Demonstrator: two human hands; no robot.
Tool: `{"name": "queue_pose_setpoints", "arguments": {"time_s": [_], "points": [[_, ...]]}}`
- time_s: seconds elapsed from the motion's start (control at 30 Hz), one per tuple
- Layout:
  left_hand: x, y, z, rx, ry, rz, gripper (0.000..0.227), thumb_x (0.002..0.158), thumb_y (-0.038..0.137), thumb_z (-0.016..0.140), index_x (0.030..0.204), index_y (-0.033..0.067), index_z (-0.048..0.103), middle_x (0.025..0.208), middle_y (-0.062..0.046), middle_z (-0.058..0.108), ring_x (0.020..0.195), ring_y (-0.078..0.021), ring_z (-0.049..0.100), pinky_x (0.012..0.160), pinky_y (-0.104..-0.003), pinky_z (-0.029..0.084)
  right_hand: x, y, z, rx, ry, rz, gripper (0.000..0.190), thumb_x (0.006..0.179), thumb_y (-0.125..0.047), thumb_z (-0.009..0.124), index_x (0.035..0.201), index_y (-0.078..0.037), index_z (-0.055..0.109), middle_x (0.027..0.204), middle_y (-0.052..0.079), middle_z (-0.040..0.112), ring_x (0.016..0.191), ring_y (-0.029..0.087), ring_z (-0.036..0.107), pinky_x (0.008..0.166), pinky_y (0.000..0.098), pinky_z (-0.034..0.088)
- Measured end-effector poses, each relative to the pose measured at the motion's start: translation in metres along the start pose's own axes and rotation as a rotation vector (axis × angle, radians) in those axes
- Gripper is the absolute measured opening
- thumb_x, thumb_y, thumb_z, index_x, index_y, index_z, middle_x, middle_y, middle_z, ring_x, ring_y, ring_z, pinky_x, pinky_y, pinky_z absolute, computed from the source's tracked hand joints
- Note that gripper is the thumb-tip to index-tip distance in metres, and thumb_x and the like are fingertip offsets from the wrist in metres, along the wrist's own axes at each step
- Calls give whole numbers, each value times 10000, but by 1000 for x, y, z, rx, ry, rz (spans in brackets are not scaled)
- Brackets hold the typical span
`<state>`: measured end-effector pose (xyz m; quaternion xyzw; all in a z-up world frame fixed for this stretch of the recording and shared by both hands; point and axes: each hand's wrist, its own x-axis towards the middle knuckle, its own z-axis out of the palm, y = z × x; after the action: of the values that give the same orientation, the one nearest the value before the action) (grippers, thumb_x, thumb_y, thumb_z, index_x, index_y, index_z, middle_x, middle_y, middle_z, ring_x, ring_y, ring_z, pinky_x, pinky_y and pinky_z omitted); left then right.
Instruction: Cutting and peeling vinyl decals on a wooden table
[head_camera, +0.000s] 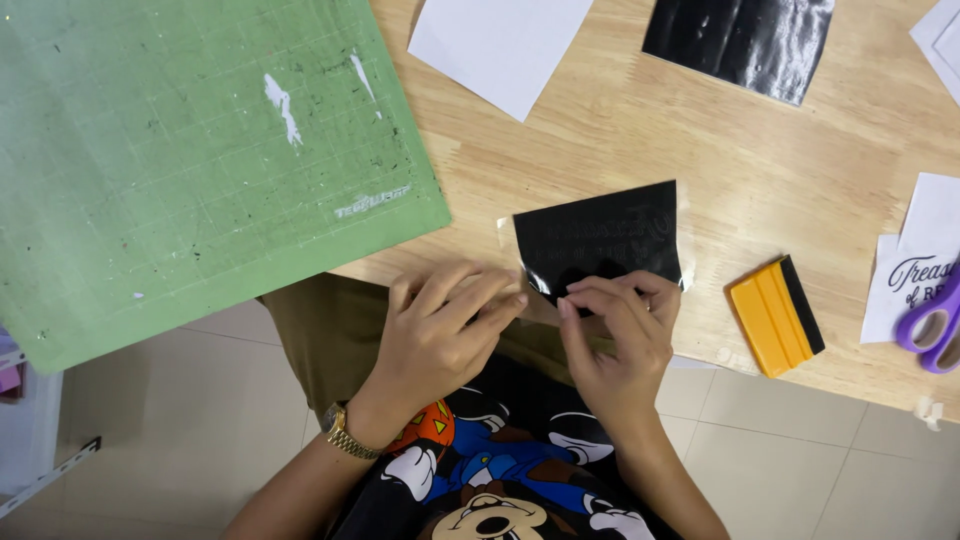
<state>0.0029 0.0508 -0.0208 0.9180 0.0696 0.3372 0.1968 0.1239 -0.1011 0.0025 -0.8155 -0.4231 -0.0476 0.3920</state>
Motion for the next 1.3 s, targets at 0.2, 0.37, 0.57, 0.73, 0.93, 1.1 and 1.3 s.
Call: {"name": "queue_pose_setpoints", "arguments": {"time_s": [0.2,0.37,0.57,0.73,0.93,1.1,1.3], "points": [[-3,-1,3,26,10,-18,258,936,65,613,1016,253,770,1181,61,723,1174,-186,628,876,-355,301,3,3,2,-38,48,56,78,933,-77,779,887,-98,720,902,16,752,924,290,549,882,362,445],[0,-1,3,5,10,-11,253,939,74,599,1020,240,771,1179,61,718,1183,-178,609,884,-372,273,11,5,2,-53,62,69,87,964,-45,762,894,-58,711,878,53,729,929,296,512,878,376,438],[0,-2,7,22,10,2,255,937,79,600,1027,245,772,1185,61,716,1191,-174,605,879,-377,263,14,9,2,-53,75,75,90,989,-53,739,906,-48,704,891,73,727,926,298,511,874,378,445],[-2,-2,7,26,7,-2,282,926,76,595,1047,261,769,1179,68,715,1190,-170,609,878,-385,253,16,9,3,-58,82,90,96,984,-44,740,897,-46,701,879,79,724,925,294,498,874,379,443],[-3,-3,8,26,-1,-2,289,923,73,592,1052,264,768,1178,70,714,1190,-164,610,881,-389,251,17,11,3,-56,86,90,96,990,-51,738,902,-45,699,879,85,722,924,296,495,870,383,443],[-5,-2,8,17,-7,3,295,927,75,587,1072,260,766,1182,61,710,1200,-163,610,894,-395,235,18,14,1,-42,92,69,99,990,-43,739,900,-39,697,884,87,722,915,295,497,849,375,439],[-4,2,9,2,-25,-31,335,932,73,562,1137,249,760,1173,45,713,1205,-160,621,899,-399,226,10,19,-6,18,17,-96,142,910,-180,816,886,-73,725,926,77,742,918,340,511,860,417,452]]}}
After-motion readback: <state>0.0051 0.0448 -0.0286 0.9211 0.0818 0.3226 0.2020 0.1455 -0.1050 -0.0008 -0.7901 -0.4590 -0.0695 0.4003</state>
